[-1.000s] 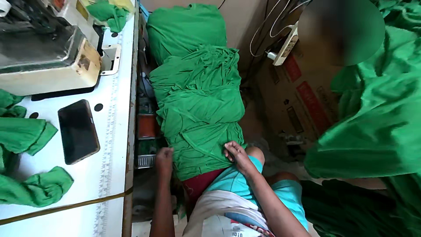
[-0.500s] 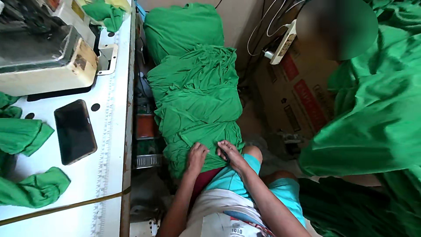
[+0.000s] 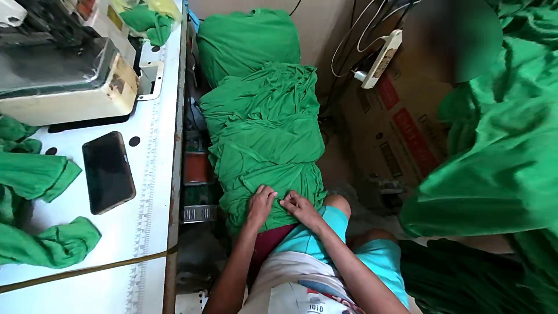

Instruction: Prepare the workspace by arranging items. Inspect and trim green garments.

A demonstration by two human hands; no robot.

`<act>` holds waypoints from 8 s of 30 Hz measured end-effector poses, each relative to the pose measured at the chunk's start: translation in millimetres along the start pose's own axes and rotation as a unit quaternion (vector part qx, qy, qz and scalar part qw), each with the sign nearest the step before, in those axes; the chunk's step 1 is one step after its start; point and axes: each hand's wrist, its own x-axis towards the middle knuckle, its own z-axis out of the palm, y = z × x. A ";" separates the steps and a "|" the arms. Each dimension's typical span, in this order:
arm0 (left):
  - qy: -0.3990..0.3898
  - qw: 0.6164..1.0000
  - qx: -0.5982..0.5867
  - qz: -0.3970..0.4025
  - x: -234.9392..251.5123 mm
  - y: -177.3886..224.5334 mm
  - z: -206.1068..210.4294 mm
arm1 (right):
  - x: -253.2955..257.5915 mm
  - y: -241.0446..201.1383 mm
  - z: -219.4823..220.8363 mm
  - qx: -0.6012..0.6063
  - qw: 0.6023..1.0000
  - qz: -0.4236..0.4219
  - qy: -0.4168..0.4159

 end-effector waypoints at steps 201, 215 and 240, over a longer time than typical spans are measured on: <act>-0.163 0.985 -0.021 0.055 64.2 5.7 -1.8 | 9.1 -18.7 -11.3 -0.175 0.977 0.103 0.057; -0.153 0.984 -0.059 0.063 59.3 4.0 -1.6 | 11.7 11.3 -12.8 0.061 0.991 -0.004 0.115; -0.020 0.983 -0.183 0.025 -8.5 42.5 1.5 | -2.8 21.2 -21.1 0.197 0.958 -0.058 0.198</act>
